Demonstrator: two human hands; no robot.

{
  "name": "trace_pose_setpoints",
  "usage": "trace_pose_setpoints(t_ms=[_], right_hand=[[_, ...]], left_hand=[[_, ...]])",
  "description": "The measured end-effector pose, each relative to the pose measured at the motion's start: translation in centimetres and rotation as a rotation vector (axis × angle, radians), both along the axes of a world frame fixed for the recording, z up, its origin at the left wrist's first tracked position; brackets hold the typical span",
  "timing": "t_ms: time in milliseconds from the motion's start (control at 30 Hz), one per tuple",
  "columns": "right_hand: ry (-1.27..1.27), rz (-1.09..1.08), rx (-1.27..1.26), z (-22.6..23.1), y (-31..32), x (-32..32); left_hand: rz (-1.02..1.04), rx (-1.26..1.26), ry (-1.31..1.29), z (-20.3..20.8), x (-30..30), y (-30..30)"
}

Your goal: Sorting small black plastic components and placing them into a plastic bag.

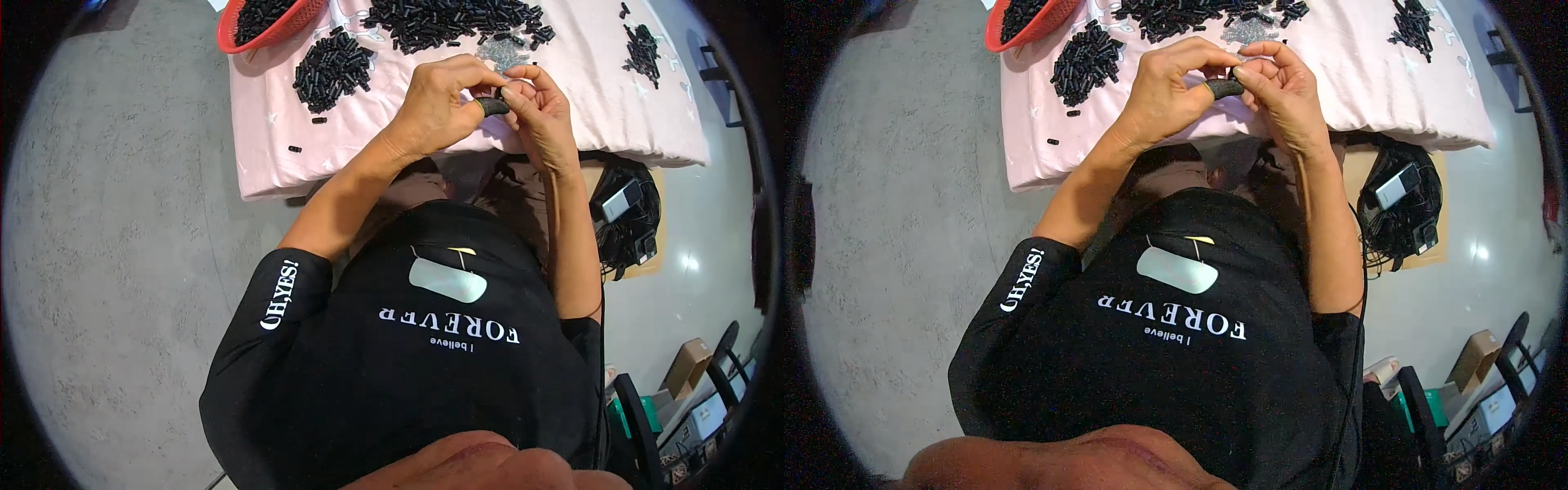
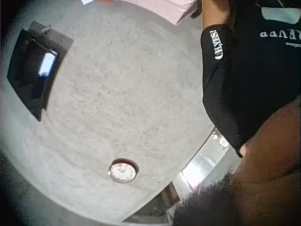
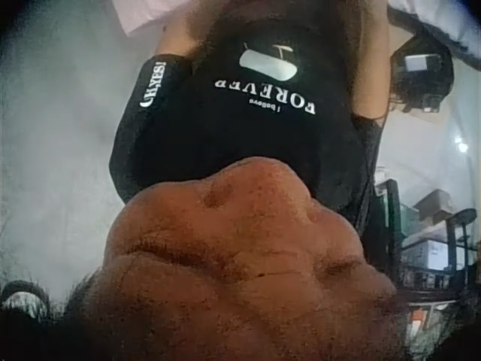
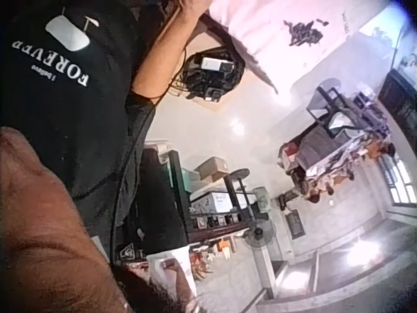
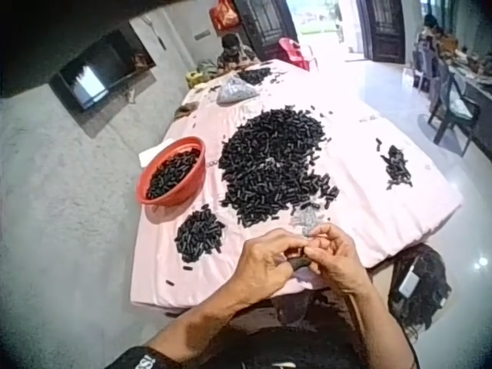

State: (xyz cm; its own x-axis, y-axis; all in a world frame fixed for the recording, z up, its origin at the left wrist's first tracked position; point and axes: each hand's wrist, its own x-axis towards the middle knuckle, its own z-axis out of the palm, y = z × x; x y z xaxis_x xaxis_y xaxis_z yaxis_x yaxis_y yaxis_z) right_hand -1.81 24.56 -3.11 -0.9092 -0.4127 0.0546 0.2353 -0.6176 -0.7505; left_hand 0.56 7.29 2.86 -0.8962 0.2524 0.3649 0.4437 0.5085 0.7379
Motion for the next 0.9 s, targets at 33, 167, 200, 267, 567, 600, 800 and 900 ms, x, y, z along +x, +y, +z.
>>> trace_pose_setpoints(t_ms=[33,167,200,267,567,600,800,900], right_hand=[[0.004,-0.011,0.025,0.0,-0.1,0.1],[-0.030,-0.131,0.014,-0.7,-0.4,-0.2],[-0.009,-0.141,-0.031,-0.8,-0.4,-0.3],[-0.012,-0.187,-0.057,-0.7,-0.6,-0.2],[-0.017,-0.398,-0.099,-1.1,-1.5,-0.1],[-0.034,-0.440,-0.085,-1.0,-1.6,-0.1],[0.001,-0.552,-0.124,-0.8,-2.6,-0.7],[0.031,-0.567,-0.081,-0.6,-2.9,-0.9]], left_hand=[[0.013,-0.006,0.040,-0.3,-0.2,-0.4],[0.273,-0.123,0.078,-0.7,-0.8,-4.2],[0.370,-0.208,0.100,-0.4,-0.6,-5.4],[0.478,-0.278,0.066,-1.0,-0.9,-8.0],[0.568,-0.363,0.140,-2.0,-1.4,-9.3],[0.518,-0.291,0.126,-1.9,-1.5,-8.0],[0.232,-0.206,0.008,-3.1,-2.5,-2.8],[0.213,-0.274,0.130,-3.7,-3.1,-1.9]])
